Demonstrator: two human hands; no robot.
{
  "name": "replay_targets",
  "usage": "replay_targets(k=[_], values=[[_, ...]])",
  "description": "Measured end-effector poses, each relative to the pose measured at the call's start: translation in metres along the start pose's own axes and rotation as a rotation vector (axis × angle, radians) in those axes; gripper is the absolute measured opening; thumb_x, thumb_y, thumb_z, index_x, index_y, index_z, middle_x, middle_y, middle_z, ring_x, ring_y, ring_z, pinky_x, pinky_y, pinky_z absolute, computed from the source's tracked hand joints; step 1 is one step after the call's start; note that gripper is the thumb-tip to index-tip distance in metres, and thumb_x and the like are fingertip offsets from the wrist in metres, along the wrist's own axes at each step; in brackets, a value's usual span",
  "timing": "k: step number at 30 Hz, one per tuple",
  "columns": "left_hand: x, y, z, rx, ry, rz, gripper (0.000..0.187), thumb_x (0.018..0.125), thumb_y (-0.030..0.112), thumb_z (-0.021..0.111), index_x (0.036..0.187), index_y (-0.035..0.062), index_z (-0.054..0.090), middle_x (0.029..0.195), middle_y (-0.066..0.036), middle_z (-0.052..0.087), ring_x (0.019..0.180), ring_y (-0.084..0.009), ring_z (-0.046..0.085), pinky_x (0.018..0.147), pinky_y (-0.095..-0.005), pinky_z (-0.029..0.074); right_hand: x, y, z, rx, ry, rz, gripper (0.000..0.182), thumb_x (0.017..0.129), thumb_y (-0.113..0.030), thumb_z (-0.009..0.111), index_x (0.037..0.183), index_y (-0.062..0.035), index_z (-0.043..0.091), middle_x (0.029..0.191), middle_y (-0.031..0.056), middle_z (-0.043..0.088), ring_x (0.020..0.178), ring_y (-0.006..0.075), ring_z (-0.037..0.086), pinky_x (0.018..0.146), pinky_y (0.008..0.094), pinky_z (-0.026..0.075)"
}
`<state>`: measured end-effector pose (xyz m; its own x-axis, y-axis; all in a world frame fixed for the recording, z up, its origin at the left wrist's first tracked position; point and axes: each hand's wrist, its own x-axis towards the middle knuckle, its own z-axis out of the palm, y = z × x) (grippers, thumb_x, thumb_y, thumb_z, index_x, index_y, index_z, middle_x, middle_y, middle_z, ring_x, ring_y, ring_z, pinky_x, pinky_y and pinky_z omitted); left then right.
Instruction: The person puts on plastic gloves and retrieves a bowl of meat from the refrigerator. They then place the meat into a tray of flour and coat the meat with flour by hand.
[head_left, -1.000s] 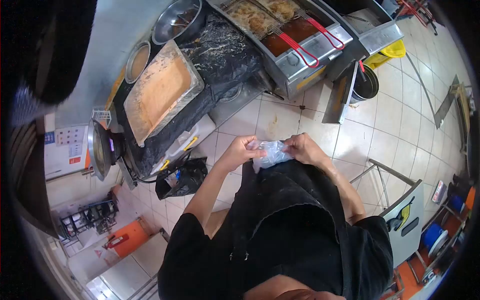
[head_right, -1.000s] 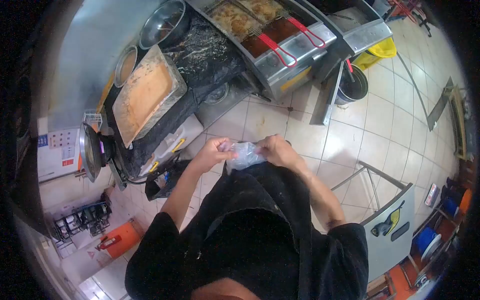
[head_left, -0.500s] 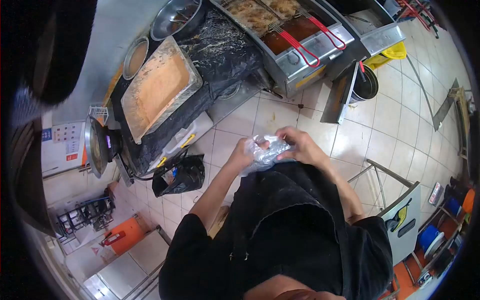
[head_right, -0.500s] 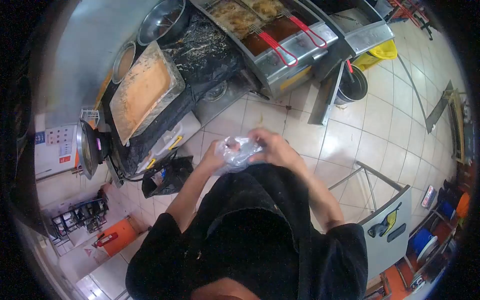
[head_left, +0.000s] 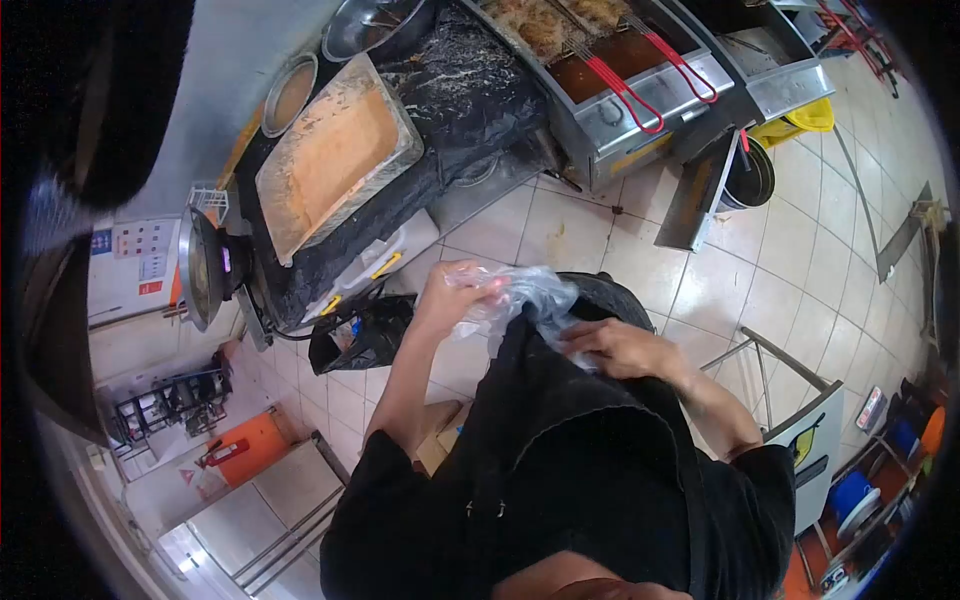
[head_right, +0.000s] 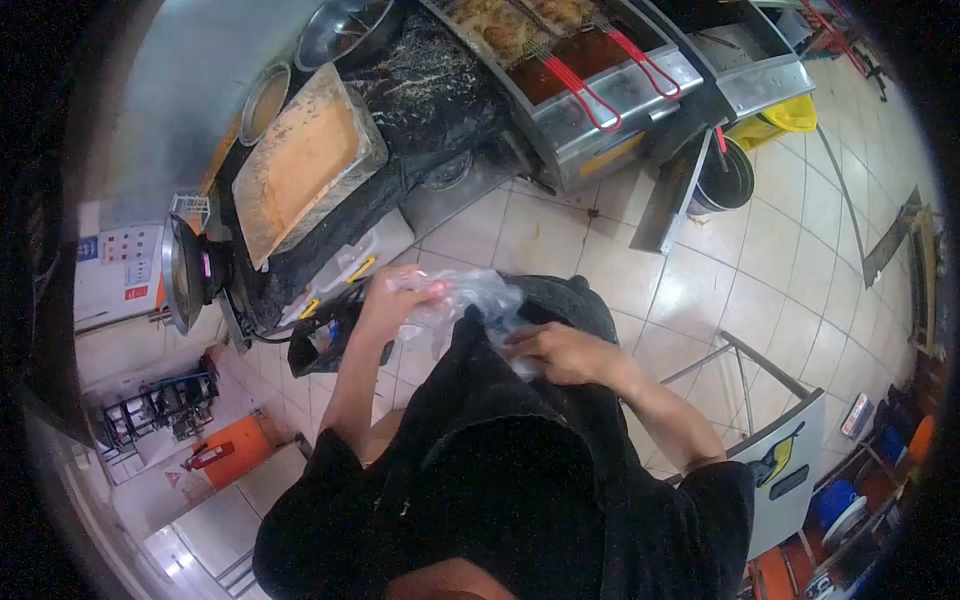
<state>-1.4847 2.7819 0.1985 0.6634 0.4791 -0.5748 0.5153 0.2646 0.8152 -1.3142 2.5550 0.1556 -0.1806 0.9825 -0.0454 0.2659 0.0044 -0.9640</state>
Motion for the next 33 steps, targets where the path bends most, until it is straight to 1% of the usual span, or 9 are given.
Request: replay_targets(k=[4,7,17,18,20,21,24,30,33], values=[[0.0,0.013,-0.013,0.149,0.157,0.165,0.015,0.083,0.002,0.068,0.077,0.0039,0.054,0.077,-0.007,0.067,0.047,-0.0038,0.048,0.04,-0.0187,0.035,0.051,0.081,0.067,-0.463,-0.37,0.252,0.028,0.087,-0.018,0.047,0.106,-0.0068,0.065,0.108,0.0217,0.063,0.101,0.039,0.06,0.085,0.0413,0.049],[-0.007,0.03,-0.005,0.066,0.29,0.288,0.013,0.083,0.002,0.068,0.091,0.0019,0.058,0.076,-0.004,0.065,0.046,-0.0029,0.045,0.039,-0.0191,0.031,0.074,0.139,0.1,-0.105,-0.229,0.303,0.027,0.088,-0.022,0.05,0.106,-0.0066,0.064,0.105,0.0222,0.064,0.098,0.0397,0.06,0.085,0.043,0.049],[-0.048,0.016,-0.029,-0.44,0.628,0.446,0.047,0.084,-0.001,0.066,0.129,-0.0025,0.05,0.093,-0.004,0.065,0.075,-0.0034,0.056,0.065,-0.0173,0.043,0.088,0.028,0.064,-0.256,-0.597,0.357,0.044,0.093,-0.031,0.045,0.114,0.0071,0.054,0.102,0.0266,0.062,0.095,0.0432,0.061,0.083,0.0493,0.048],[-0.053,0.014,-0.032,-0.464,0.681,0.454,0.047,0.084,-0.001,0.066,0.129,-0.0022,0.05,0.092,-0.003,0.065,0.071,-0.002,0.054,0.061,-0.0166,0.04,0.079,0.026,0.049,-0.113,-0.395,0.083,0.046,0.095,-0.034,0.045,0.116,0.0056,0.055,0.104,0.0238,0.063,0.095,0.0403,0.061,0.084,0.0486,0.048],[-0.063,0.008,-0.043,-0.513,0.774,0.468,0.047,0.084,0.0,0.066,0.129,-0.0015,0.051,0.089,-0.001,0.065,0.063,0.0009,0.049,0.052,-0.0153,0.035,0.07,-0.002,0.019,0.462,-0.13,0.311,0.046,0.096,-0.036,0.046,0.117,0.003,0.057,0.108,0.0187,0.064,0.098,0.0338,0.062,0.086,0.046,0.048],[-0.066,0.001,-0.051,-0.545,0.773,0.474,0.047,0.084,0.0,0.066,0.129,-0.0011,0.051,0.087,-0.001,0.065,0.06,0.0015,0.047,0.05,-0.0154,0.032,0.084,-0.062,-0.009,0.862,-0.048,0.817,0.045,0.096,-0.036,0.048,0.118,0.0019,0.058,0.11,0.0163,0.063,0.099,0.0301,0.061,0.087,0.0439,0.047],[-0.079,-0.029,-0.076,-0.595,0.793,0.482,0.047,0.085,0.002,0.066,0.129,0.0,0.051,0.084,0.0,0.064,0.053,0.0025,0.042,0.045,-0.0157,0.028,0.124,-0.064,0.014,1.136,0.263,0.542,0.04,0.094,-0.034,0.053,0.116,-0.0014,0.06,0.1,0.0114,0.066,0.106,0.0273,0.06,0.094,0.0469,0.044],[-0.126,-0.087,-0.139,-0.573,0.835,0.329,0.053,0.085,0.011,0.067,0.132,-0.0013,0.046,0.087,-0.004,0.064,0.058,-0.0028,0.048,0.048,-0.0201,0.037,0.214,-0.069,0.079,1.035,0.134,0.466,0.02,0.089,-0.018,0.063,0.099,-0.0008,0.065,0.097,0.0081,0.066,0.094,0.0211,0.061,0.086,0.0386,0.047],[-0.137,-0.143,-0.162,-0.202,1.422,0.402,0.059,0.084,0.017,0.069,0.132,-0.0035,0.042,0.101,-0.013,0.061,0.079,-0.0146,0.055,0.063,-0.0277,0.045,0.245,-0.06,0.122,1.087,0.108,0.36,0.014,0.087,-0.007,0.062,0.1,0.0001,0.064,0.093,0.01,0.065,0.084,0.0171,0.06,0.073,0.0303,0.045]])
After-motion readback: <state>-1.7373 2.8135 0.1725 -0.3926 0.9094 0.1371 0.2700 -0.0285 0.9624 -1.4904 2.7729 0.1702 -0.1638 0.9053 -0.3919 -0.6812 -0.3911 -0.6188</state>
